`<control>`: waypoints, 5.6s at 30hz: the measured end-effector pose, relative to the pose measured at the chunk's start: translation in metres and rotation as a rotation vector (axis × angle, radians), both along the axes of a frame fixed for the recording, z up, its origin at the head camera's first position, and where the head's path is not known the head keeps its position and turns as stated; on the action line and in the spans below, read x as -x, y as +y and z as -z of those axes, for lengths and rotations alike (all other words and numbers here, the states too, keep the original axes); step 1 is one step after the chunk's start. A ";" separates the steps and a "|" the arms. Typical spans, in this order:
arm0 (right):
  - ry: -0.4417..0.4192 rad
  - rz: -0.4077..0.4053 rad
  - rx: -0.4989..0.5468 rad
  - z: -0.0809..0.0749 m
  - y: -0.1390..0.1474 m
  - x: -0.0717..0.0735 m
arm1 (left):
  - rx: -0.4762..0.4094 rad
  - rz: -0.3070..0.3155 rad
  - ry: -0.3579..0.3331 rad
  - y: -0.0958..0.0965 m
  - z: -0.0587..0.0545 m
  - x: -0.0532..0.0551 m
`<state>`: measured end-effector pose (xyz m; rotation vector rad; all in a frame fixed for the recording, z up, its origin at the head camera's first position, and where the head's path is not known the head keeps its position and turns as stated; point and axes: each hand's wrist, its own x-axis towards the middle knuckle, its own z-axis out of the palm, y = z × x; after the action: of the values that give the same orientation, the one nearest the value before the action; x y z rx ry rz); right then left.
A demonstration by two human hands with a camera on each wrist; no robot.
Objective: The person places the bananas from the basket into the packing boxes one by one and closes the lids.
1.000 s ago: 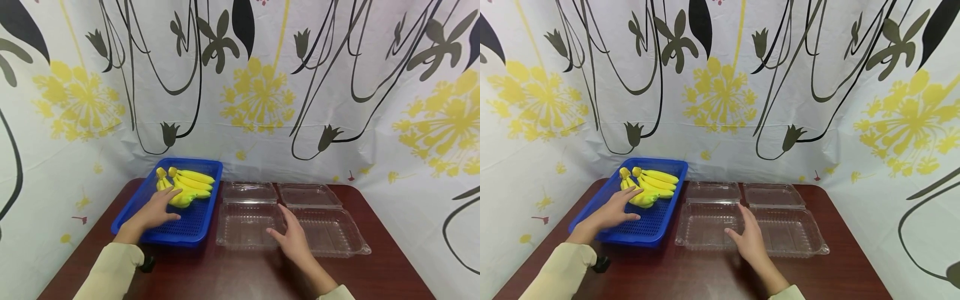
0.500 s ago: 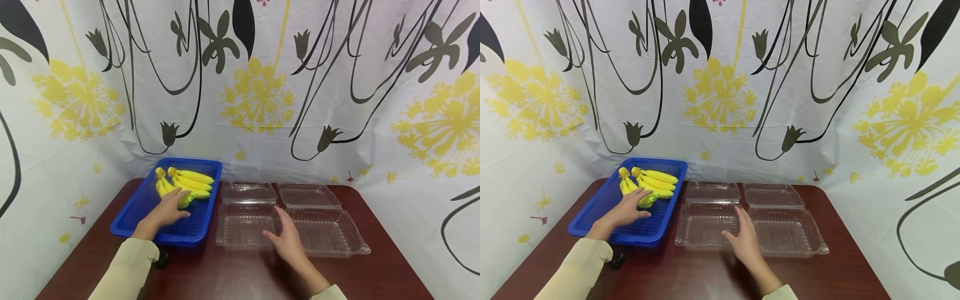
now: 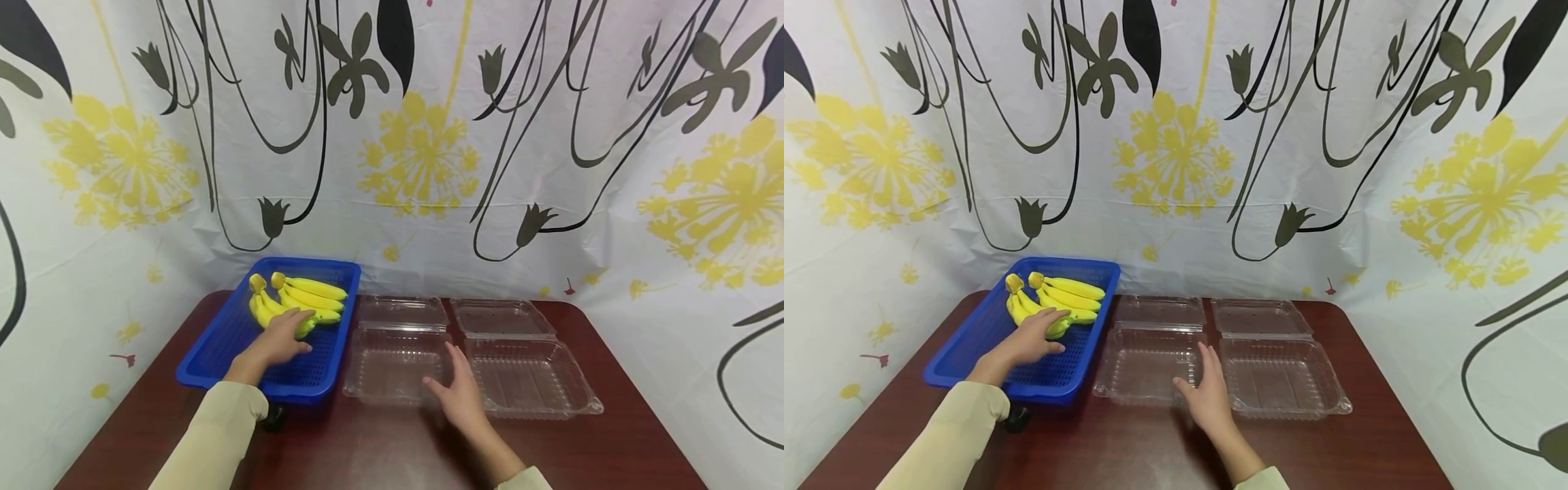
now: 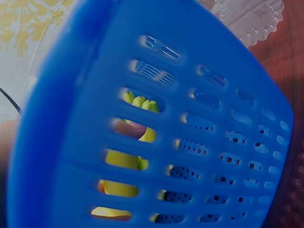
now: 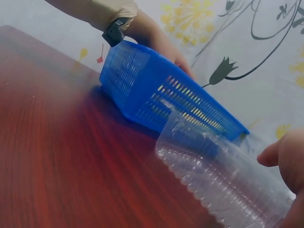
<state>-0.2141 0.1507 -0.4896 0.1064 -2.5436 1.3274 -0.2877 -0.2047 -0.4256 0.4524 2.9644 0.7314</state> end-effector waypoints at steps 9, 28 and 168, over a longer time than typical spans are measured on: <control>-0.047 -0.006 0.075 0.011 0.004 -0.004 | 0.099 -0.051 0.050 0.003 0.000 0.005; -0.133 -0.014 0.096 0.024 0.009 -0.012 | 0.189 -0.182 0.295 0.012 0.000 0.010; -0.114 -0.052 0.102 0.029 0.016 -0.013 | -0.268 0.112 0.331 0.204 0.010 -0.018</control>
<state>-0.2007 0.1663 -0.5190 0.0798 -2.5762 1.5214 -0.2696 -0.0011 -0.4357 0.8236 3.1100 1.1496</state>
